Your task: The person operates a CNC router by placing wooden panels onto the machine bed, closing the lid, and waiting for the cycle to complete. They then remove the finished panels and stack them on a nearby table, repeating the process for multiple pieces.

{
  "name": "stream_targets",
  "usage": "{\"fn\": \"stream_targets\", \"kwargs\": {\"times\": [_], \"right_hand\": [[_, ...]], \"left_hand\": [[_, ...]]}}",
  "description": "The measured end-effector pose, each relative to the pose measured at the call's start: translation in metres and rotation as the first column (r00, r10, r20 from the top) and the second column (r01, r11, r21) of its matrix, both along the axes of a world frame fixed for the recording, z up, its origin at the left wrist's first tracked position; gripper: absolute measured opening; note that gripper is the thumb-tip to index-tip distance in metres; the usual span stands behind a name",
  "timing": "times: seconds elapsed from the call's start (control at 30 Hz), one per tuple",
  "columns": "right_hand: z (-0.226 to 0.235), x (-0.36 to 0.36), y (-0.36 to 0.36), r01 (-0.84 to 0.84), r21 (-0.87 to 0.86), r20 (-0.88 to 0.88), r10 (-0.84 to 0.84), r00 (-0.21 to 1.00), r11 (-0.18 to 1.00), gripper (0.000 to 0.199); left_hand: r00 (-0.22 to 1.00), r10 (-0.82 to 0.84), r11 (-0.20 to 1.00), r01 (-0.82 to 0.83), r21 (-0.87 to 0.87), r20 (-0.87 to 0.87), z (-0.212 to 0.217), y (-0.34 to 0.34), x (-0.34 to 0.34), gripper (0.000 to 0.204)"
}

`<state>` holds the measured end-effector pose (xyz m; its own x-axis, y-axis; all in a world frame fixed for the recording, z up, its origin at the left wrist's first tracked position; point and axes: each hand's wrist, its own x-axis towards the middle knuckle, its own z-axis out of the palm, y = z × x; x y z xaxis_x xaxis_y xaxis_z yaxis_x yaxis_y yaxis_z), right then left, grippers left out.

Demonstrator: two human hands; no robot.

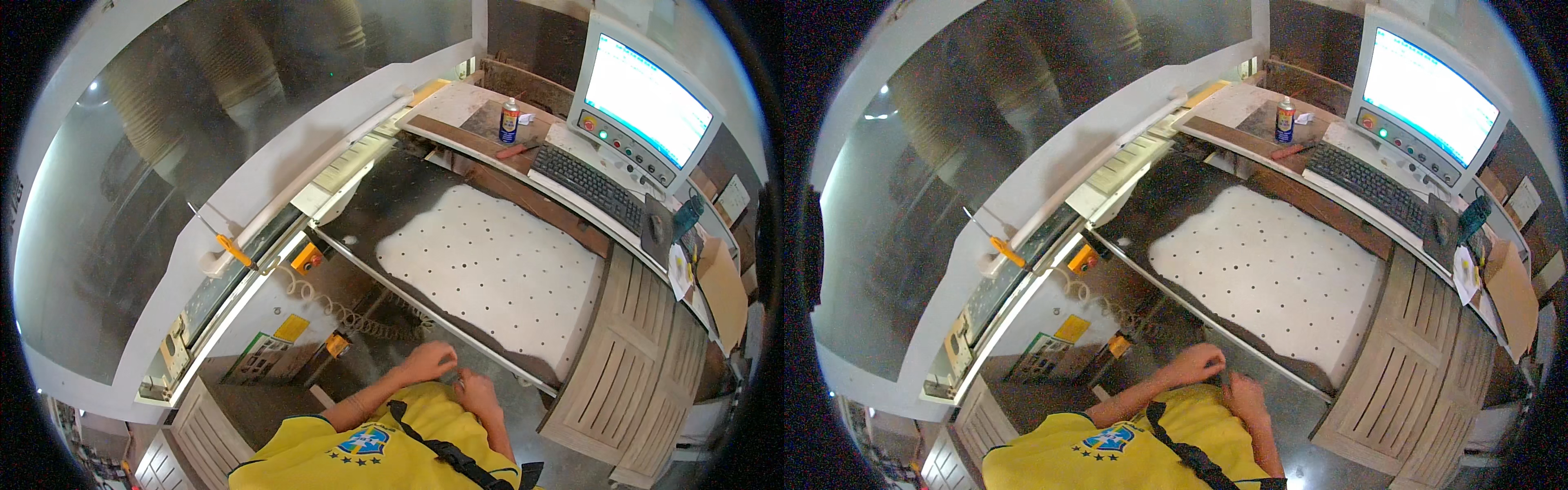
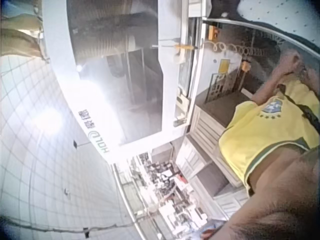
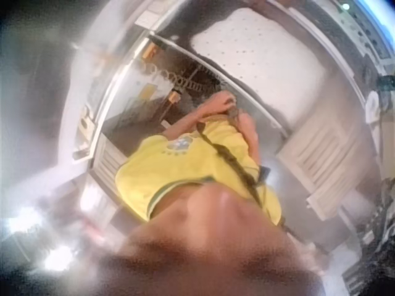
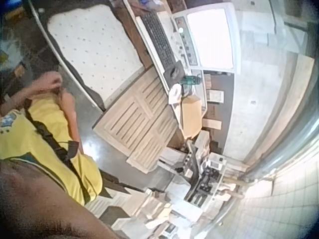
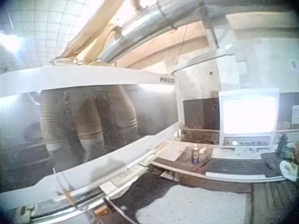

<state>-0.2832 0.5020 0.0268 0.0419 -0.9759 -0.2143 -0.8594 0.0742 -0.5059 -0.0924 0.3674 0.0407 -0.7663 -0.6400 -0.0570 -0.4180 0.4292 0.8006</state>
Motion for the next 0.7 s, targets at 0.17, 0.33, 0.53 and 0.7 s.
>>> {"fn": "stream_targets", "kwargs": {"times": [0.17, 0.33, 0.53, 0.7], "right_hand": [[0.036, -0.005, -0.006, 0.231, -0.312, 0.198, -0.175, 0.964, 0.922, 0.018], [0.052, -0.013, -0.007, 0.378, -0.412, 0.306, -0.265, 0.914, 0.829, 0.018], [0.056, -0.024, -0.001, 0.432, -0.483, 0.275, -0.337, 0.9, 0.762, 0.018], [0.056, -0.029, 0.014, 0.513, -0.435, 0.244, -0.451, 0.858, 0.74, 0.018]], "left_hand": [[0.994, 0.102, 0.873, -0.103, -0.477, -0.028, 0.031, -0.073, -0.022, 0.047], [0.963, 0.214, 0.782, -0.067, -0.619, 0.166, 0.019, -0.14, -0.049, 0.064], [0.979, 0.062, 0.82, 0.062, -0.569, 0.196, 0.012, -0.168, -0.091, 0.068], [0.996, 0.076, 0.824, -0.032, -0.565, 0.054, 0.002, -0.18, -0.107, 0.064]]}}
